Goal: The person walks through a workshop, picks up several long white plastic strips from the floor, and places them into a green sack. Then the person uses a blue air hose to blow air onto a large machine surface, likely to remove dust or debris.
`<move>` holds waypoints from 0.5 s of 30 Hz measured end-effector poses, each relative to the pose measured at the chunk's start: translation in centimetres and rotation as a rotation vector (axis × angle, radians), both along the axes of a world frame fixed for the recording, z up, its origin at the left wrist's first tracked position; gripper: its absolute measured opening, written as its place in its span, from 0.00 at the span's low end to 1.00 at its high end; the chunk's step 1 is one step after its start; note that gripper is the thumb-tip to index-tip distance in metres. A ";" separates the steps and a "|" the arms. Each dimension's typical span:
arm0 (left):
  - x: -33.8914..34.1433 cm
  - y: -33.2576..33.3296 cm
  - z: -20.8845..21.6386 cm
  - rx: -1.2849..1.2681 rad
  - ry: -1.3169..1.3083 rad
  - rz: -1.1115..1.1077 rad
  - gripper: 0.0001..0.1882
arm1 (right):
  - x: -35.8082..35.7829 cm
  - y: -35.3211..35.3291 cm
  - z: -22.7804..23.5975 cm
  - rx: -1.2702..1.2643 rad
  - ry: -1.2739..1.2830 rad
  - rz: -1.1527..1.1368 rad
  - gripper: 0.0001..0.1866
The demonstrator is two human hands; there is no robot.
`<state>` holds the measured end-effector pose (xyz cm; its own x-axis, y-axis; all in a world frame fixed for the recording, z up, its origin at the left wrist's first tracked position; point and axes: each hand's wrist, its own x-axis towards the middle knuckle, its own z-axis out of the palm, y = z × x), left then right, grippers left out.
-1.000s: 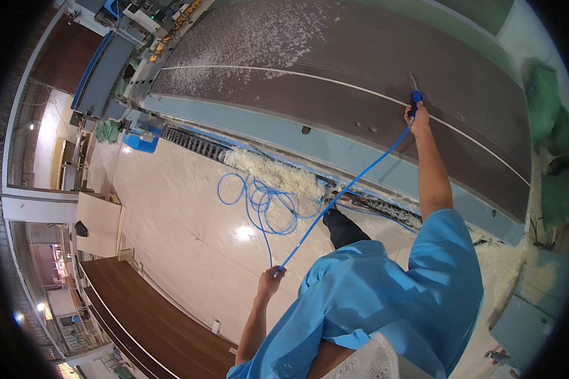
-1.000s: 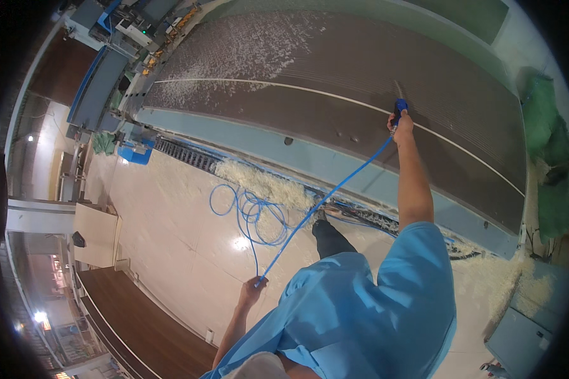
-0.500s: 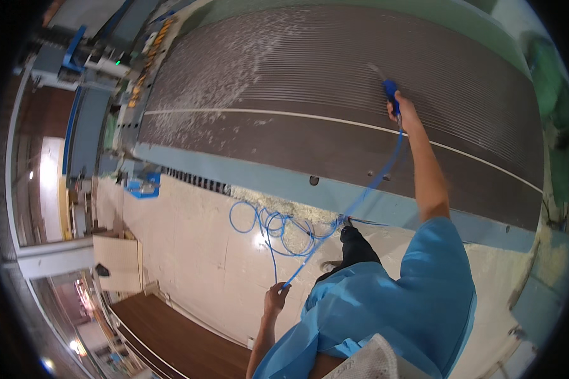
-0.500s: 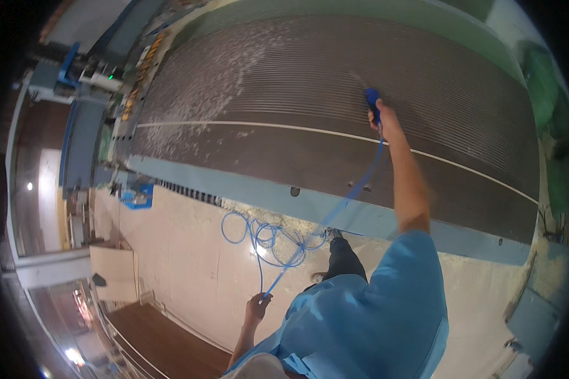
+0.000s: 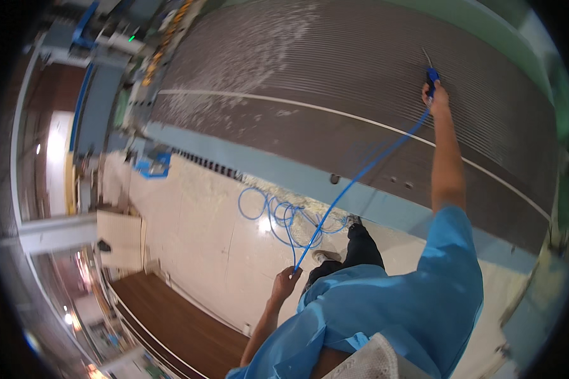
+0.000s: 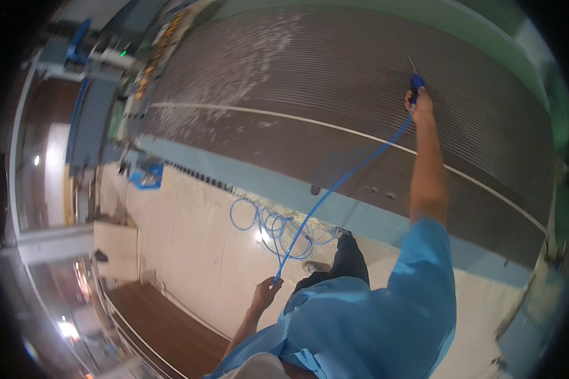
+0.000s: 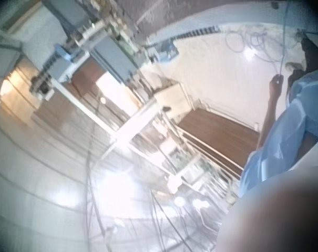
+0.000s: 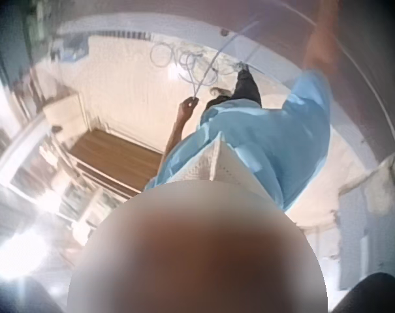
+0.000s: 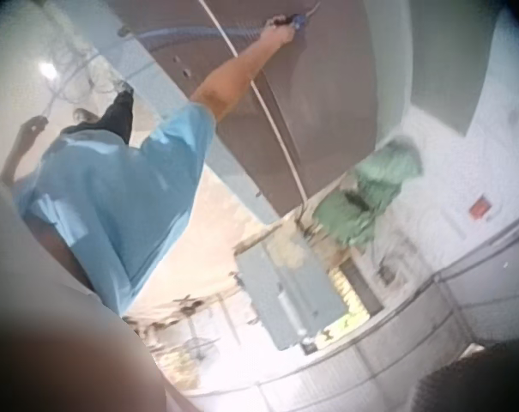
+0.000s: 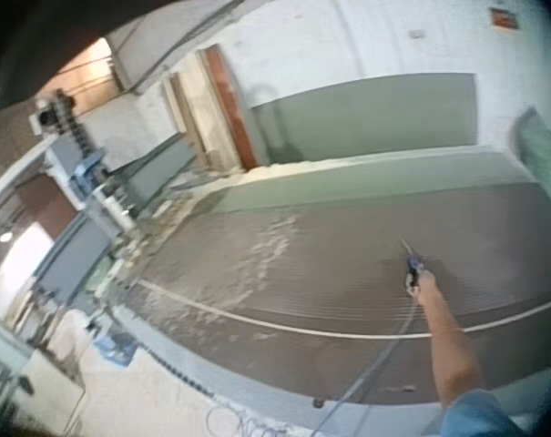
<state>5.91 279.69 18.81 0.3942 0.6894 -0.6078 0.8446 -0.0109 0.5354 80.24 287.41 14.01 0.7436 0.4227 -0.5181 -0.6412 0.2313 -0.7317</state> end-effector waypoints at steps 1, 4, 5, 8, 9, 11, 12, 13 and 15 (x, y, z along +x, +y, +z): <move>-0.8 0.0 0.0 -0.005 -0.010 0.038 0.17 | -1.2 1.9 0.0 0.021 0.013 0.111 0.16; -3.4 -0.1 -0.1 0.005 0.082 0.049 0.19 | -4.5 5.1 0.3 -0.040 0.004 0.258 0.18; -4.3 -0.2 -0.1 0.004 0.092 0.078 0.19 | -5.8 5.9 0.3 -0.030 -0.002 0.373 0.19; -6.7 -0.5 -0.8 0.010 0.104 0.118 0.18 | -9.5 7.8 0.7 -0.115 -0.123 0.609 0.20; -7.5 -0.9 -1.0 0.019 0.080 0.130 0.18 | -10.9 8.0 0.9 -0.125 -0.142 0.688 0.21; -9.1 -1.2 -1.6 0.045 0.024 0.129 0.17 | -13.5 7.8 1.6 -0.201 -0.218 0.791 0.23; -9.9 -1.4 -2.0 0.060 0.020 0.141 0.16 | -15.0 7.4 2.0 -0.193 -0.229 0.878 0.24; -10.8 -1.5 -2.4 0.046 0.042 0.148 0.15 | -16.4 6.8 2.6 -0.215 -0.253 0.940 0.24; -12.6 -1.7 -3.2 0.036 0.078 0.134 0.15 | -19.0 5.4 3.8 -0.270 -0.279 1.069 0.24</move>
<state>-6.72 277.98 15.57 0.2499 0.7545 -0.6068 0.8785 0.0868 0.4698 61.21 292.85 17.77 0.1731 0.8093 -0.5613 -0.2220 -0.5231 -0.8228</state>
